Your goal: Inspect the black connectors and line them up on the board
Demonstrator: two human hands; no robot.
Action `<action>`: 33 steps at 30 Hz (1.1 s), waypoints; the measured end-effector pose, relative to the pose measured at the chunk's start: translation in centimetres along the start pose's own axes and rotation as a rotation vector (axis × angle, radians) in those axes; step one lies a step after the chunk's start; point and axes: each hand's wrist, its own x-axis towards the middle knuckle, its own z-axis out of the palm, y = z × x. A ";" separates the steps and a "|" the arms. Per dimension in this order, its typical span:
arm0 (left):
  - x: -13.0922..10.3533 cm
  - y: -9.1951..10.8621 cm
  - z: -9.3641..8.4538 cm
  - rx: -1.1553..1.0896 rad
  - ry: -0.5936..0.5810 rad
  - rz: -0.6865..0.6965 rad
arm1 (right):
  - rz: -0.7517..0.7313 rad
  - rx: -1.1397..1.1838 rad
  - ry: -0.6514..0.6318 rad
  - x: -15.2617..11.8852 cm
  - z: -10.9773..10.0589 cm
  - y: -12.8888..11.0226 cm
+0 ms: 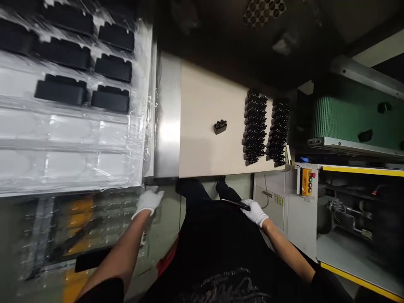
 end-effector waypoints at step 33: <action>-24.3 22.9 16.5 -1.343 0.589 0.094 | -0.428 -0.132 -0.250 5.9 -16.8 3.8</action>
